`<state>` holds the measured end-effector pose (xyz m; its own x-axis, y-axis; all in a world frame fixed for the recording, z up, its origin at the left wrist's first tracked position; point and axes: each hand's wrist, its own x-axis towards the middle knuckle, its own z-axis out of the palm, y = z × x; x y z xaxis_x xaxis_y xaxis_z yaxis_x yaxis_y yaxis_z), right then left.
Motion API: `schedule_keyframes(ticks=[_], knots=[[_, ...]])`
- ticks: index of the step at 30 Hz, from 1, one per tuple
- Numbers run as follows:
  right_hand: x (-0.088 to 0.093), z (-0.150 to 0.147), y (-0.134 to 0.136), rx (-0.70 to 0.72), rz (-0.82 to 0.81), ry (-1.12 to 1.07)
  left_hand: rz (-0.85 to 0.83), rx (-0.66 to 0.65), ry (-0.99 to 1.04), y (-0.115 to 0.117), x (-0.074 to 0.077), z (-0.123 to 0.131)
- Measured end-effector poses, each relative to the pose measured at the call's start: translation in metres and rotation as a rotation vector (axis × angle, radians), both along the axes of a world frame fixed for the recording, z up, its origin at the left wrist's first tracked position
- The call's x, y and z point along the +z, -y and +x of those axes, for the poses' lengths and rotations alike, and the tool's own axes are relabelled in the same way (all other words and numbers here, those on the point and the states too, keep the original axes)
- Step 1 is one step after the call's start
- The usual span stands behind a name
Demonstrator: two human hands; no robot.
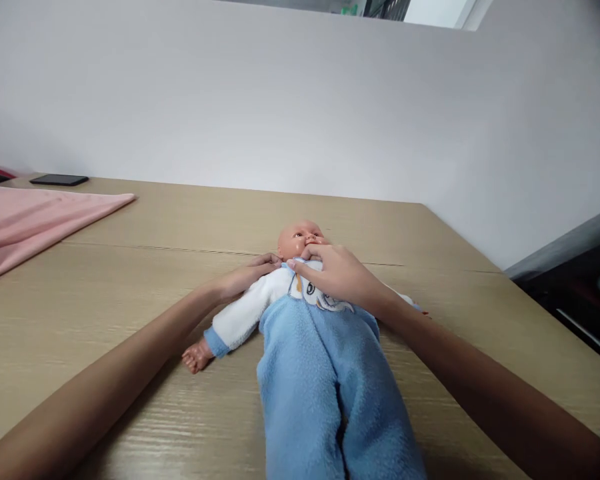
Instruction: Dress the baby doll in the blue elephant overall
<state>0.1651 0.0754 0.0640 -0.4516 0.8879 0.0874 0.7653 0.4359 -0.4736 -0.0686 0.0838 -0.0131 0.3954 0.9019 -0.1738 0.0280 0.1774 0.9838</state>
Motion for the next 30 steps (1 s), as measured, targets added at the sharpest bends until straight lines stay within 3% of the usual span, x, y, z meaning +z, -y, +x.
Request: schedule_keyframes(ticks=[3,6,10,15,21,25,30], knots=[[0.005,0.021,0.002,0.031,-0.149,-0.032,0.046,-0.041,-0.213,0.007,0.023,-0.011],[0.012,0.049,0.004,0.040,-0.357,-0.032,0.101,-0.179,-0.559,0.015,0.046,-0.021],[0.011,0.086,0.009,0.022,-0.403,0.013,0.128,-0.282,-0.817,0.021,0.056,-0.022],[-0.016,0.107,0.016,-0.027,-0.133,-0.131,0.245,-0.199,-0.906,0.019,0.042,-0.016],[-0.056,0.107,0.011,-0.123,0.154,-0.342,0.454,0.048,-0.880,0.012,0.019,-0.009],[-0.078,0.122,0.002,-0.104,0.415,-0.251,0.478,0.161,-0.897,0.006,0.011,-0.009],[-0.094,0.148,0.007,-0.036,0.602,-0.097,0.574,0.150,-0.924,0.002,0.008,-0.015]])
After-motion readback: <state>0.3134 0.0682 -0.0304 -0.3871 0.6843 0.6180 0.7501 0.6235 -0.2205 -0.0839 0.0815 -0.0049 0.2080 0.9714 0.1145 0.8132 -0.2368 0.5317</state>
